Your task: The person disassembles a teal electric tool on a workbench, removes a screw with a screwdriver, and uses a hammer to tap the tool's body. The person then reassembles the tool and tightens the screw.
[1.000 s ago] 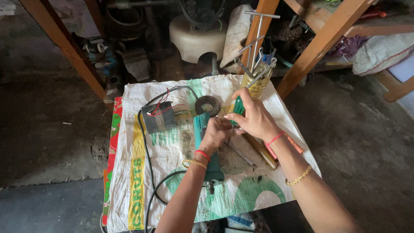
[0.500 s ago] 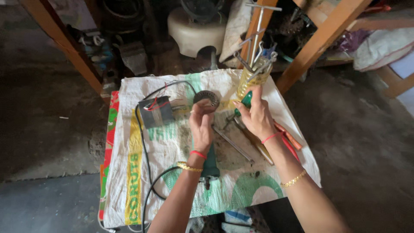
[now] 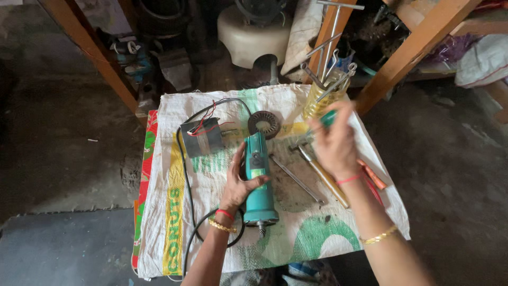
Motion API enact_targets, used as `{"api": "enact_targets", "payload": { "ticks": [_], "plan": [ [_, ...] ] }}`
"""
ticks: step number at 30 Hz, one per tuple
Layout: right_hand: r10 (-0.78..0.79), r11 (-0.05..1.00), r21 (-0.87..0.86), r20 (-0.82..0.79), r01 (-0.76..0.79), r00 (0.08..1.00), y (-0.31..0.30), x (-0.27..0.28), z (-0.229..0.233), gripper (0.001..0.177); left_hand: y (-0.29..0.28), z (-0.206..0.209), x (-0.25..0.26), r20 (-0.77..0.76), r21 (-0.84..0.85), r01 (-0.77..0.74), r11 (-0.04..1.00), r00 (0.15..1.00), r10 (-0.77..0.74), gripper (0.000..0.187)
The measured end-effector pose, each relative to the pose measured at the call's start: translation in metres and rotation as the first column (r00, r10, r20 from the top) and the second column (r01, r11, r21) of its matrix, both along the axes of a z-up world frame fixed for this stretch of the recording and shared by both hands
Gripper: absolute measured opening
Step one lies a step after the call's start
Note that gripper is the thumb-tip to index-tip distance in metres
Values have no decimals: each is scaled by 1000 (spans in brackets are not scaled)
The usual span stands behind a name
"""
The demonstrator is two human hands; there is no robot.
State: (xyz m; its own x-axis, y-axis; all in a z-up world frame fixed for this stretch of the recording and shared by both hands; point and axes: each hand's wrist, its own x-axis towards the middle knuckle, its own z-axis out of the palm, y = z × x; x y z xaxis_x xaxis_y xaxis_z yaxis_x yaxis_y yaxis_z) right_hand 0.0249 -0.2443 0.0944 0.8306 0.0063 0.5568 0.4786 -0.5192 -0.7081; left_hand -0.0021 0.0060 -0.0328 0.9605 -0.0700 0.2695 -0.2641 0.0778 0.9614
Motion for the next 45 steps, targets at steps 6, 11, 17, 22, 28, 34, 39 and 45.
{"api": "enact_targets", "payload": {
  "ticks": [6,11,17,22,28,34,39,45],
  "plan": [
    [83,963,-264,124,-48,989,18,15,-6,41,-3,3,-7,-57,-252,57,966,996,-74,118],
    [118,993,2,164,-120,979,27,2,49,46,-2,3,-2,-47,-173,17,985,999,-25,117],
    [255,963,-157,249,-221,934,65,-3,72,44,-4,0,-3,-77,-203,34,979,996,-51,117],
    [203,954,-240,83,-178,976,85,-7,62,48,1,4,-8,-39,-94,-19,995,999,15,116],
    [253,947,-232,116,-221,961,82,-3,64,48,0,6,-6,-108,-117,-19,993,994,7,117],
    [228,947,-249,82,-201,970,87,-5,65,47,-2,7,-7,-78,-128,-13,992,997,3,117],
    [251,945,-236,70,-228,965,86,-6,65,46,1,5,-7,-61,-22,-48,999,997,46,115],
    [240,944,-248,57,-220,969,82,-6,62,48,1,3,-7,-80,-40,-51,998,996,47,116]
  ]
}}
